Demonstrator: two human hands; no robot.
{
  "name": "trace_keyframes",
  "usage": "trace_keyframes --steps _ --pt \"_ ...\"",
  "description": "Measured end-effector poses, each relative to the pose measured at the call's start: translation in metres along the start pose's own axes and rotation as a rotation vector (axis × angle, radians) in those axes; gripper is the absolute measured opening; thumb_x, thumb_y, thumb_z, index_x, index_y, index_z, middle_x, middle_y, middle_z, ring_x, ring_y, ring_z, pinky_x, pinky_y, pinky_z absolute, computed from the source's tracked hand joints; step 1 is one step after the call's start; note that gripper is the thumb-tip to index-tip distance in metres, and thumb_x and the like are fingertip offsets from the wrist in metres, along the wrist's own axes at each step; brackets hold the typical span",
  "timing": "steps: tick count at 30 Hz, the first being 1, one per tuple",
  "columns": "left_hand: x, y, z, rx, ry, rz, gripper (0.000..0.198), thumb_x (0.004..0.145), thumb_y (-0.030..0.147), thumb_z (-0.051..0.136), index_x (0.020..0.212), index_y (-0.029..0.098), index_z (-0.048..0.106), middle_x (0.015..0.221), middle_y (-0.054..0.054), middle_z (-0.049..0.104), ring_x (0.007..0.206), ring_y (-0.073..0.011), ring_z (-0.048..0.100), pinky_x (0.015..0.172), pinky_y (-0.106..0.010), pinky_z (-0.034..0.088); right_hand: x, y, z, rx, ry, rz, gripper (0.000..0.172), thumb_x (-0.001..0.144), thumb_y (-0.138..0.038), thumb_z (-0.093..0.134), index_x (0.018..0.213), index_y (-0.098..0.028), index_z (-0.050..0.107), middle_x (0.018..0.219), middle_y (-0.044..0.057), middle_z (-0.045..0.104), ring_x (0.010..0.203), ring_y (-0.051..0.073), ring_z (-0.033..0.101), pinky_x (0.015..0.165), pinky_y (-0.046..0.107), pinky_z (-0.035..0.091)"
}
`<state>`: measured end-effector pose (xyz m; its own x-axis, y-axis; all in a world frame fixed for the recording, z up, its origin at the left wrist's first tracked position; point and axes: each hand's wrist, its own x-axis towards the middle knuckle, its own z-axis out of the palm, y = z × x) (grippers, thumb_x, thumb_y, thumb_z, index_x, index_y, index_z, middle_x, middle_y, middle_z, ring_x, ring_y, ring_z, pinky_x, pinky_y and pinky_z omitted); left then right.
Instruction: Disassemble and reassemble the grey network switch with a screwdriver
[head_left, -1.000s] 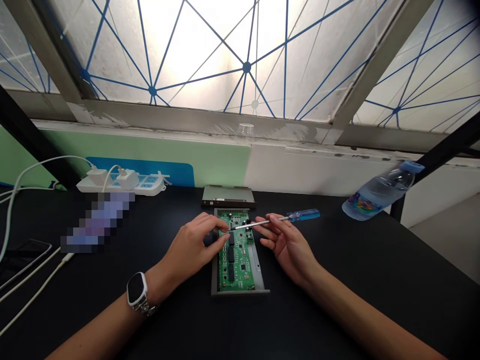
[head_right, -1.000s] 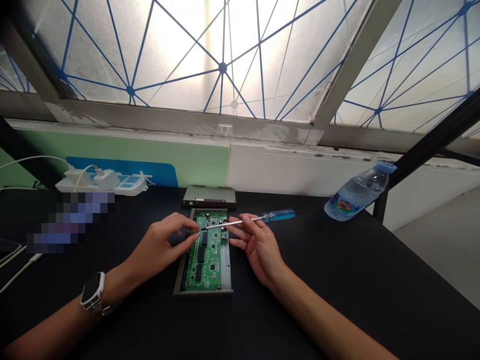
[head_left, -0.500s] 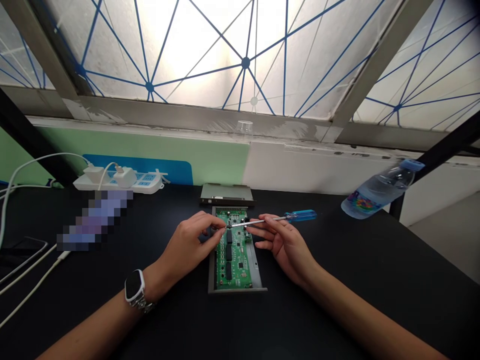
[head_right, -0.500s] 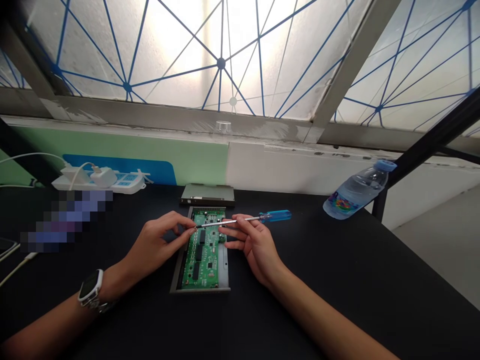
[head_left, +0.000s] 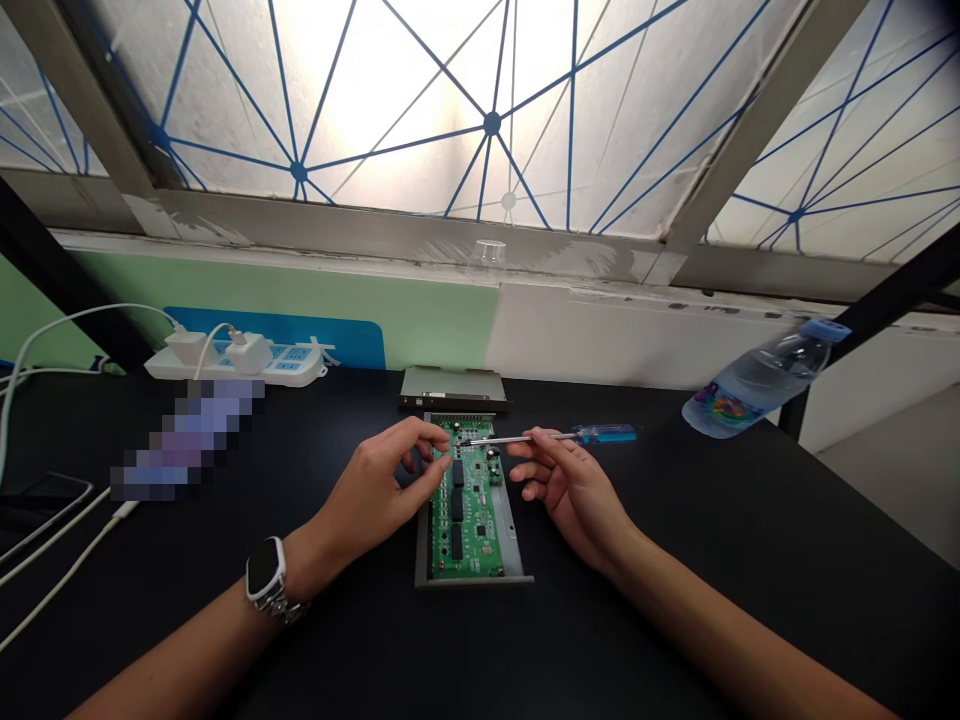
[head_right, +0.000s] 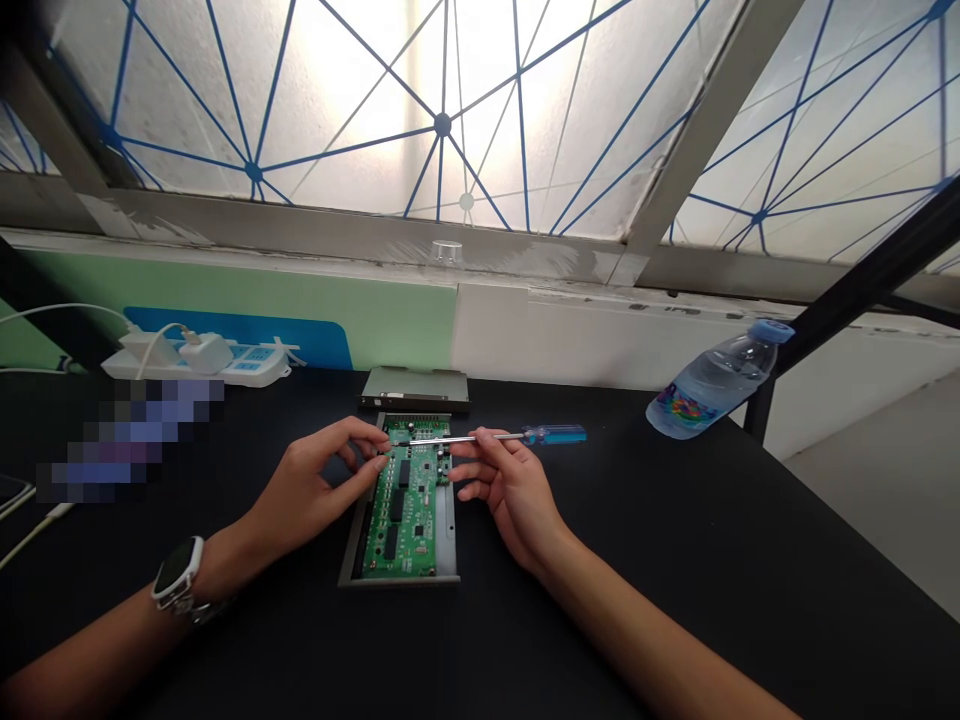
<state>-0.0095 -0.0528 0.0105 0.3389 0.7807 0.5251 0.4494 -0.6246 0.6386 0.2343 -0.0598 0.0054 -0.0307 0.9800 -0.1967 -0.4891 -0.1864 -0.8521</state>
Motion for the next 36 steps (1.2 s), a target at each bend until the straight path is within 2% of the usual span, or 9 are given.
trace_keyframes --steps 8,14,20,27,30,32,36 --pt "0.0 0.004 -0.001 0.005 -0.038 -0.006 0.008 0.097 0.016 0.059 0.095 0.021 0.065 0.088 0.0 0.068 0.07 -0.0113 0.062 0.06 -0.022 0.05 -0.001 0.001 0.001 -0.022 -0.02 -0.002 0.03 0.076 -0.035 0.089 0.087 -0.016 0.069 0.085 0.008 0.079 0.062 0.017 0.073 0.048 0.022 0.057" --pt "0.0 0.002 -0.002 0.008 -0.049 -0.027 0.006 0.098 0.018 0.058 0.098 0.021 0.064 0.087 0.0 0.067 0.069 -0.0112 0.062 0.055 -0.02 0.047 0.0 0.003 0.001 -0.049 -0.019 0.004 0.032 0.076 -0.038 0.089 0.084 -0.015 0.069 0.082 0.007 0.078 0.059 0.015 0.07 0.048 0.022 0.056" --pt "-0.004 0.0 0.001 0.036 -0.13 -0.042 0.012 0.106 0.027 0.047 0.11 0.021 0.057 0.092 -0.002 0.068 0.07 -0.0132 0.065 0.053 -0.023 0.044 -0.001 0.004 0.004 -0.062 -0.036 -0.02 0.037 0.078 -0.047 0.086 0.074 -0.016 0.065 0.07 0.004 0.073 0.051 0.012 0.063 0.046 0.021 0.051" --pt "-0.003 0.006 0.002 0.089 -0.095 0.029 0.011 0.105 0.02 0.041 0.104 0.021 0.052 0.086 -0.001 0.066 0.059 -0.0117 0.058 0.055 -0.026 0.042 -0.004 0.006 0.005 -0.073 -0.021 -0.028 0.04 0.078 -0.05 0.085 0.073 -0.016 0.066 0.059 0.0 0.064 0.045 0.01 0.054 0.042 0.021 0.043" --pt "0.0 0.004 -0.006 0.105 -0.06 0.036 0.011 0.105 0.02 0.041 0.106 0.02 0.052 0.09 -0.002 0.067 0.066 -0.0128 0.062 0.06 -0.026 0.045 -0.004 0.003 0.002 -0.047 0.004 -0.023 0.038 0.079 -0.048 0.085 0.074 -0.016 0.065 0.061 -0.001 0.062 0.047 0.01 0.053 0.043 0.021 0.042" --pt "0.004 0.0 -0.018 0.148 -0.048 0.033 0.011 0.105 0.022 0.043 0.106 0.02 0.054 0.094 -0.003 0.067 0.072 -0.0141 0.063 0.063 -0.027 0.047 -0.002 0.001 0.0 -0.032 0.028 -0.023 0.037 0.079 -0.047 0.084 0.073 -0.016 0.064 0.062 -0.001 0.061 0.047 0.01 0.053 0.044 0.022 0.042" --pt "0.011 -0.016 -0.051 0.387 -0.133 0.001 0.015 0.103 0.028 0.046 0.101 0.022 0.059 0.107 -0.006 0.066 0.088 -0.0193 0.064 0.073 -0.03 0.05 -0.002 0.001 -0.003 -0.047 0.023 -0.037 0.038 0.081 -0.048 0.082 0.072 -0.017 0.063 0.061 -0.001 0.06 0.047 0.011 0.052 0.044 0.022 0.042"
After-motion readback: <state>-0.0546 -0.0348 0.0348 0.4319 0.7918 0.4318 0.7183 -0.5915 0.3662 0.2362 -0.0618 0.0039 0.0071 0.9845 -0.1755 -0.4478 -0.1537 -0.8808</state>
